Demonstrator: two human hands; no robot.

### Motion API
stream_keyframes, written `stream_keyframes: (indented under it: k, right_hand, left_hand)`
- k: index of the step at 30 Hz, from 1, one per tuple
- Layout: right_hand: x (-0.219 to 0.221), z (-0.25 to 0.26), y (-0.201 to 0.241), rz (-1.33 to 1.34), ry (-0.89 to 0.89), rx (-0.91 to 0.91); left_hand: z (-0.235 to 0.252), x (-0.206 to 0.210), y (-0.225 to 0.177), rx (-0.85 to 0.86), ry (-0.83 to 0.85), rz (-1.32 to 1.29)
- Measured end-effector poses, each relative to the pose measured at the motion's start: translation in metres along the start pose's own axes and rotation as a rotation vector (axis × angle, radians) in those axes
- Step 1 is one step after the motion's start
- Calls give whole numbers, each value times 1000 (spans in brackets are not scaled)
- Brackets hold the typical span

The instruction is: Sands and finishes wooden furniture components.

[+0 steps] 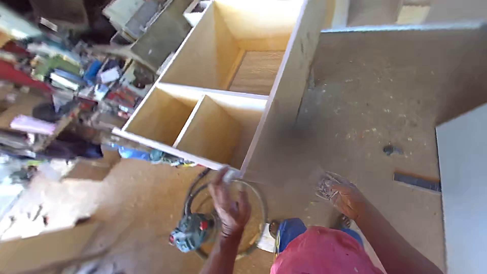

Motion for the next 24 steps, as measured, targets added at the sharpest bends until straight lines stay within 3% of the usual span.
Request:
stream_keyframes:
  k: [3,5,9,12,14,16,18,20,22,24]
  right_hand:
    - [17,15,43,-238,94,41]
    - [44,32,54,-363,214,125]
    - [86,63,43,-619,485,364]
    - [94,92,34,-879,636,477]
    - [98,114,42,-1155,751,459]
    - [112,124,66,-1605,969,268]
    - [144,130,99,-2014,1364,-149]
    - [184,140,133,-1845,1748,-740]
    - [238,158,151,-1561,1999,-1009]
    - [281,186,139,-1558,2187,-1186]
  left_hand:
    - [-68,52,-47,-282,109,-175]
    - [-91,86,-71,-410,72,-250]
    - [-105,145,-96,-468,-249,-316]
    - [-81,173,-96,-597,-548,-320]
    - [-55,182,-89,-725,-712,-370]
    - [-35,188,-90,-773,-807,-431]
    - [-21,191,-93,-743,-929,-432]
    - [-13,201,-98,-709,-1120,-369]
    - [-7,217,-96,-737,-1321,-241]
    - [12,234,-79,-755,-1491,-124]
Point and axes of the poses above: each hand's wrist, its own z-axis towards the middle knuckle, its own x-axis out of the palm, y = z × x, the point moved 1 cm from there along z, towards the middle knuckle, and after that the axes turned 3 degrees about -z, right-handed, at the moved point
